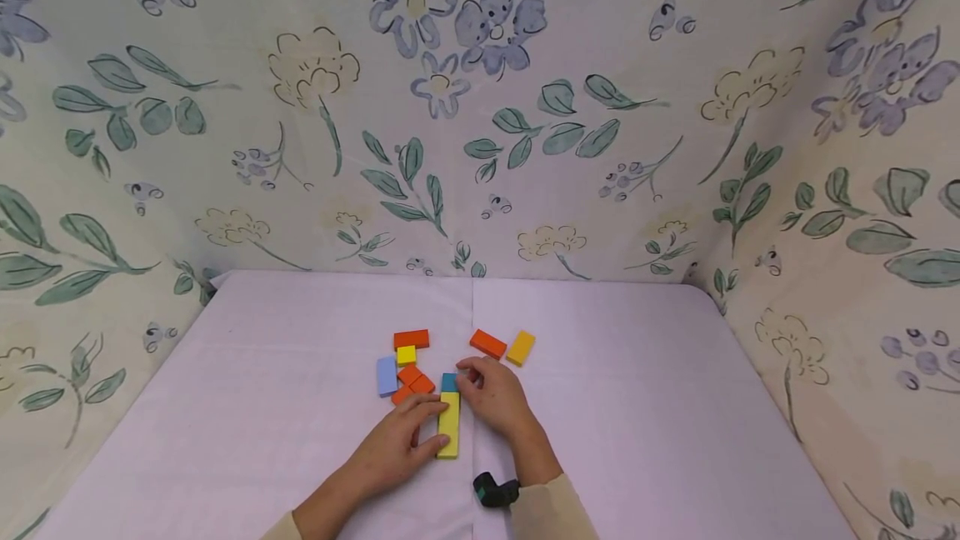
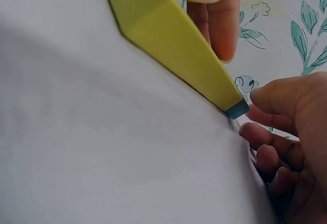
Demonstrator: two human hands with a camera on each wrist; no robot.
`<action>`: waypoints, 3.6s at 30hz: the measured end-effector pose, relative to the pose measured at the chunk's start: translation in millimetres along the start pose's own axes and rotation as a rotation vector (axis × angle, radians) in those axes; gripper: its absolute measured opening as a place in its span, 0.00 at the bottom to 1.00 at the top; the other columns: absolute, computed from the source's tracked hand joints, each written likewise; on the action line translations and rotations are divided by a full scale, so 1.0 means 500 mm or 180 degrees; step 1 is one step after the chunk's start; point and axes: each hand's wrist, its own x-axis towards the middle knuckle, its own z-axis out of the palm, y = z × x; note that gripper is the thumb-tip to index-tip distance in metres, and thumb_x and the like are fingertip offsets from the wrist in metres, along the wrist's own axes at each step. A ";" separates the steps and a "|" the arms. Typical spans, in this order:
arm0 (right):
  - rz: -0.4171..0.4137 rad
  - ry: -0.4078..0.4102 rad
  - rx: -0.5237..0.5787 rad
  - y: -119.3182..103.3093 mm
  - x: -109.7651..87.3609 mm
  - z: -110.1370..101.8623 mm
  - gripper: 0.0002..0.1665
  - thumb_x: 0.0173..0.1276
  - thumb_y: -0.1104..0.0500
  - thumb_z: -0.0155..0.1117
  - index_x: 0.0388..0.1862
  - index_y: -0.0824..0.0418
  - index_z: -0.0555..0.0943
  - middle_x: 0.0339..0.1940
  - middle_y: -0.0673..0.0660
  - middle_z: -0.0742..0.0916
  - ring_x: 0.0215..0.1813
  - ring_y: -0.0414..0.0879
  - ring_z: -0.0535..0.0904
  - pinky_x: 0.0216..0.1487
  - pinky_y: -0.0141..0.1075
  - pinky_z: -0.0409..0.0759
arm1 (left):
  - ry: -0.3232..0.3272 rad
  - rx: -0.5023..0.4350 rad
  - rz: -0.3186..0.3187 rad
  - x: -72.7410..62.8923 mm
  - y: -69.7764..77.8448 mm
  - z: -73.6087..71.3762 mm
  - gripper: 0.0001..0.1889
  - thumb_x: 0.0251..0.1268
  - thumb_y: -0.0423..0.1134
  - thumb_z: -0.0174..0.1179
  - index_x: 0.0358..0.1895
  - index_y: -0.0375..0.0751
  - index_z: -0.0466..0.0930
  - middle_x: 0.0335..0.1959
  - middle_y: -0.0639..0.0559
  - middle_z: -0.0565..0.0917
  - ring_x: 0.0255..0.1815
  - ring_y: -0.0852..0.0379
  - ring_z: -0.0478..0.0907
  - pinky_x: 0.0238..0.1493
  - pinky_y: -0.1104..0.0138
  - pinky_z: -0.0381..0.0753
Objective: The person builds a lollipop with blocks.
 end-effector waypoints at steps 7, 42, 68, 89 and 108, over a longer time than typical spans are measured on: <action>0.0317 0.0443 0.0240 0.003 0.003 -0.011 0.11 0.74 0.54 0.64 0.52 0.51 0.86 0.33 0.50 0.83 0.35 0.43 0.76 0.36 0.33 0.76 | 0.0176 -0.0012 -0.0018 -0.001 -0.002 0.001 0.23 0.73 0.53 0.62 0.66 0.50 0.79 0.59 0.54 0.79 0.51 0.59 0.80 0.57 0.59 0.82; 0.1323 0.0574 0.0564 0.017 0.024 -0.030 0.25 0.76 0.52 0.64 0.69 0.51 0.74 0.23 0.55 0.83 0.20 0.45 0.78 0.23 0.32 0.81 | 0.0045 0.0478 -0.0248 0.060 0.000 -0.003 0.28 0.69 0.62 0.61 0.70 0.61 0.76 0.13 0.62 0.59 0.13 0.62 0.57 0.18 0.70 0.53; 0.0640 -0.0145 0.0155 0.028 -0.001 -0.049 0.20 0.74 0.47 0.65 0.63 0.42 0.80 0.19 0.50 0.80 0.19 0.45 0.74 0.24 0.34 0.69 | -0.0104 0.0258 -0.0135 0.052 -0.008 -0.014 0.28 0.69 0.59 0.62 0.70 0.58 0.77 0.12 0.64 0.62 0.14 0.65 0.60 0.19 0.72 0.55; 0.0094 -0.0071 -0.0929 0.008 -0.001 -0.028 0.23 0.72 0.43 0.65 0.64 0.40 0.81 0.21 0.45 0.74 0.27 0.41 0.69 0.33 0.35 0.67 | -0.0048 0.0304 -0.0098 0.047 -0.003 -0.011 0.28 0.68 0.60 0.63 0.70 0.58 0.77 0.14 0.65 0.63 0.15 0.67 0.60 0.19 0.73 0.56; 0.0123 -0.0053 -0.0964 0.013 0.001 -0.021 0.26 0.71 0.41 0.66 0.66 0.39 0.79 0.21 0.45 0.74 0.23 0.40 0.68 0.28 0.34 0.65 | 0.0010 0.0284 -0.0079 0.045 -0.003 -0.009 0.28 0.68 0.58 0.64 0.69 0.57 0.78 0.14 0.65 0.64 0.14 0.67 0.60 0.19 0.73 0.57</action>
